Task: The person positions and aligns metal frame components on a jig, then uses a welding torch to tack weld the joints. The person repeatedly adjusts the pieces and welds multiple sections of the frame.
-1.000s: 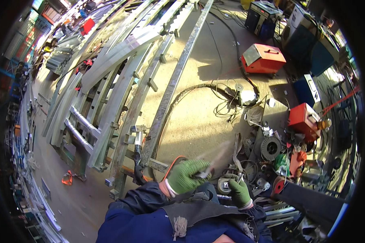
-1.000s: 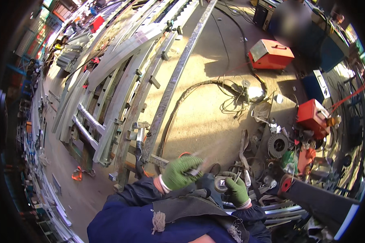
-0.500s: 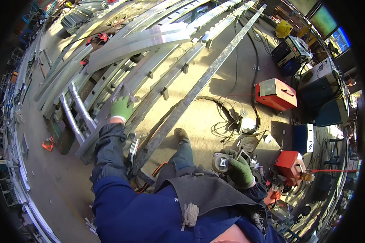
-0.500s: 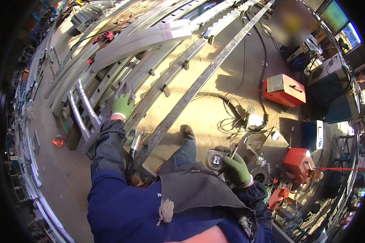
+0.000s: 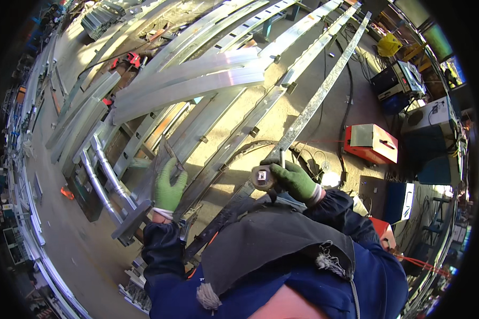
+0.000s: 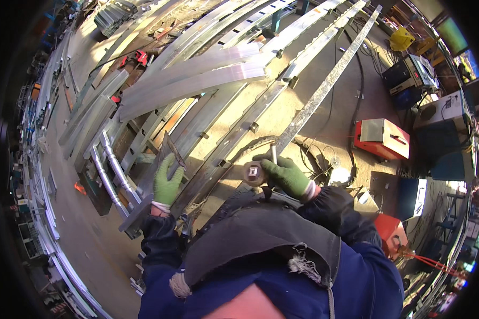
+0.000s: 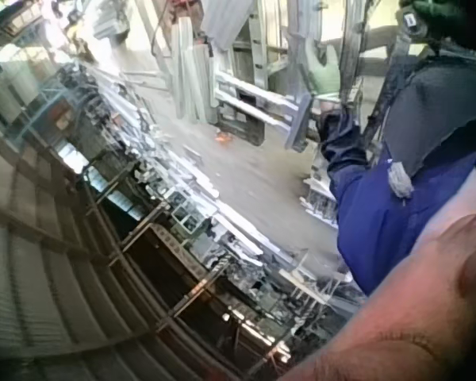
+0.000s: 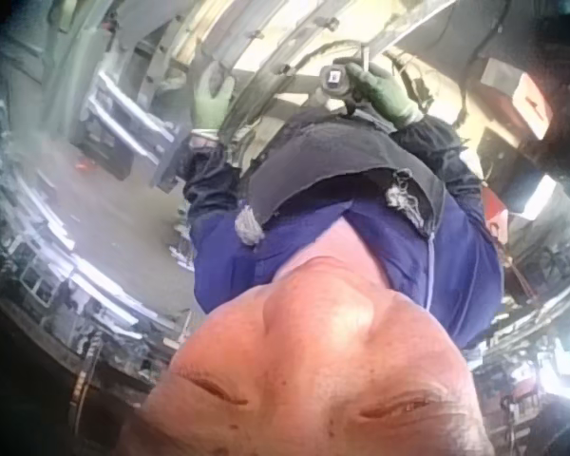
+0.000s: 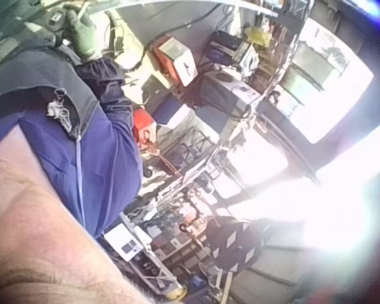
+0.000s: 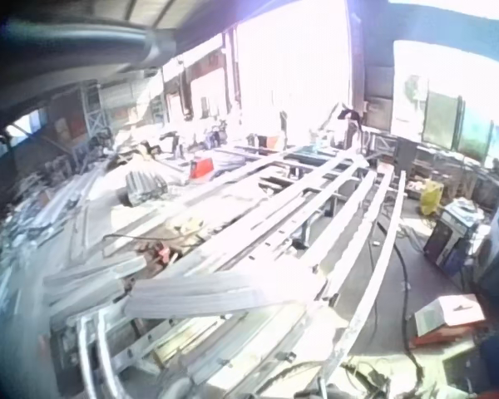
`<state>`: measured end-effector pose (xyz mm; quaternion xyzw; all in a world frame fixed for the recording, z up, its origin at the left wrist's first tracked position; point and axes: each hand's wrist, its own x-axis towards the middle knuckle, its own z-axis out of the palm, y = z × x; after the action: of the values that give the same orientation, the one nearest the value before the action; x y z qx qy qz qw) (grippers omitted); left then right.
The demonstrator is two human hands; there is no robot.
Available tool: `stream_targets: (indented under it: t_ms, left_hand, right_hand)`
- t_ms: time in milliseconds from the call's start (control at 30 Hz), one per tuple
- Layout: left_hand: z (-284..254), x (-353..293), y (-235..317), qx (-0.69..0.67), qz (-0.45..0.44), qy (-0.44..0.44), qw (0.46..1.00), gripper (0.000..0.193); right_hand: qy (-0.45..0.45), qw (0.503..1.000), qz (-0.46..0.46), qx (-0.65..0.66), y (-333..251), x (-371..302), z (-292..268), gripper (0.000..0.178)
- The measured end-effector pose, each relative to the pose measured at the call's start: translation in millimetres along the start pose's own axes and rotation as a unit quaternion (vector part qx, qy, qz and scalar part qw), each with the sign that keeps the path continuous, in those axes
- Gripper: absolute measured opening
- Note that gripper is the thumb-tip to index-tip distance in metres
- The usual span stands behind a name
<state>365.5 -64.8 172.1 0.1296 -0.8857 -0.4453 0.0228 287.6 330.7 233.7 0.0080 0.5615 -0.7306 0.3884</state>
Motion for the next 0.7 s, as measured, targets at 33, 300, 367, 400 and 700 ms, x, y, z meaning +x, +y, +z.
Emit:
stream_targets:
  t_ms: [33,300,367,400,700]
  left_hand:
    - [10.8,-3.9,43.3,-0.134,-0.036,-0.024,0.990,0.067]
    - [108.2,33.7,169.8,-0.158,-0.067,-0.062,0.983,0.088]
    - [126.5,30.1,149.9,-0.113,-0.110,-0.033,0.987,0.086]
    - [127.6,35.6,161.8,-0.106,-0.136,-0.010,0.985,0.082]
    - [190.0,47.0,172.1,-0.398,-0.039,0.070,0.914,0.056]
  right_hand:
    - [-0.021,0.997,0.033,-0.061,-5.0,20.9,-10.8,0.046]
    - [-0.151,0.977,0.038,-0.149,-51.4,141.0,-2.0,0.043]
    - [-0.241,0.948,0.094,-0.183,-60.8,161.1,-28.5,0.043]
    - [-0.223,0.953,0.126,-0.160,-70.9,165.0,-37.8,0.046]
    - [-0.342,0.901,0.081,-0.253,-97.2,226.0,-64.8,0.048]
